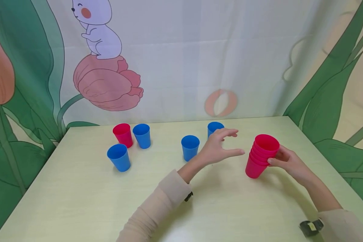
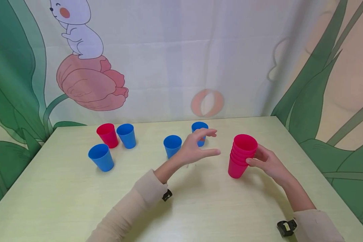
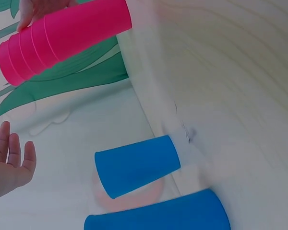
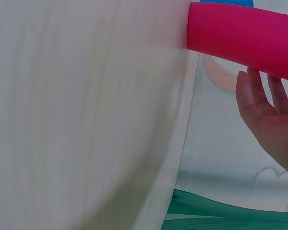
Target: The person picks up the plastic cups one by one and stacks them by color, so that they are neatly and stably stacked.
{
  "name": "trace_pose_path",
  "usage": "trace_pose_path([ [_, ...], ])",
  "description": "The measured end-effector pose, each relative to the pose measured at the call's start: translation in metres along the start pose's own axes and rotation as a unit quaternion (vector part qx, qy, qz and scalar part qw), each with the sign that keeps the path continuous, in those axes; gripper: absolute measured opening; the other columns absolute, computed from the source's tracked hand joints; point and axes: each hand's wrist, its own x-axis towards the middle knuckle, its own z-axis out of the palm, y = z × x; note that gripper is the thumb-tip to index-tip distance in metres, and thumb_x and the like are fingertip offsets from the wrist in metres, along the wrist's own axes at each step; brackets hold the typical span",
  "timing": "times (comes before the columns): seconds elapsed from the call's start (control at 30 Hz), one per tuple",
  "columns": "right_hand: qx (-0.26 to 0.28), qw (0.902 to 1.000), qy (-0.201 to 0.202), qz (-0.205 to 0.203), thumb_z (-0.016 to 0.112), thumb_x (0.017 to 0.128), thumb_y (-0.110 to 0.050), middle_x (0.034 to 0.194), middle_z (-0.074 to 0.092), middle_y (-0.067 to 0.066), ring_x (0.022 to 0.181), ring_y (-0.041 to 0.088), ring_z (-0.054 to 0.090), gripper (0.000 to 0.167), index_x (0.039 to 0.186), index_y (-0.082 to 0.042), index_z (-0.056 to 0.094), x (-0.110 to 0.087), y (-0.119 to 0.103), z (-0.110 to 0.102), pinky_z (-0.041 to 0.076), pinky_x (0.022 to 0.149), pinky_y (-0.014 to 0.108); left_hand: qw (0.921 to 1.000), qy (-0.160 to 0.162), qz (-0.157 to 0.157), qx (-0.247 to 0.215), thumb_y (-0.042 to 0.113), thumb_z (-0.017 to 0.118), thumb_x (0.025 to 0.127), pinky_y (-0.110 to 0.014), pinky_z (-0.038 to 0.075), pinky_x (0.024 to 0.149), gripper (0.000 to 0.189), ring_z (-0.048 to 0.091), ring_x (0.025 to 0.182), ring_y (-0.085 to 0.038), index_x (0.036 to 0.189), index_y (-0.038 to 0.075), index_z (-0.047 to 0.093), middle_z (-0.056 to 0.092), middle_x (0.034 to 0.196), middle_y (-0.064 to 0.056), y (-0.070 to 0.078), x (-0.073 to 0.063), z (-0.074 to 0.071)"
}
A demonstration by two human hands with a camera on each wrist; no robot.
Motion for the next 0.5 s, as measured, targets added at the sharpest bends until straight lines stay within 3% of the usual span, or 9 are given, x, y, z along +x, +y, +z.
trace_pose_path([
  [0.5,0.005,1.0,-0.006,-0.005,0.055,0.09,-0.006,0.111,0.055,-0.01,0.097,0.006,0.056,0.048,0.134,-0.01,0.038,0.0,0.0,-0.001,0.051,0.075,0.029,0.999,-0.025,0.014,0.034,0.031,0.073,0.076,-0.027,0.042,0.089,0.062,0.041,0.116,-0.01,0.131,0.013,0.048,0.054,0.121,0.001,-0.002,-0.024,-0.033],
])
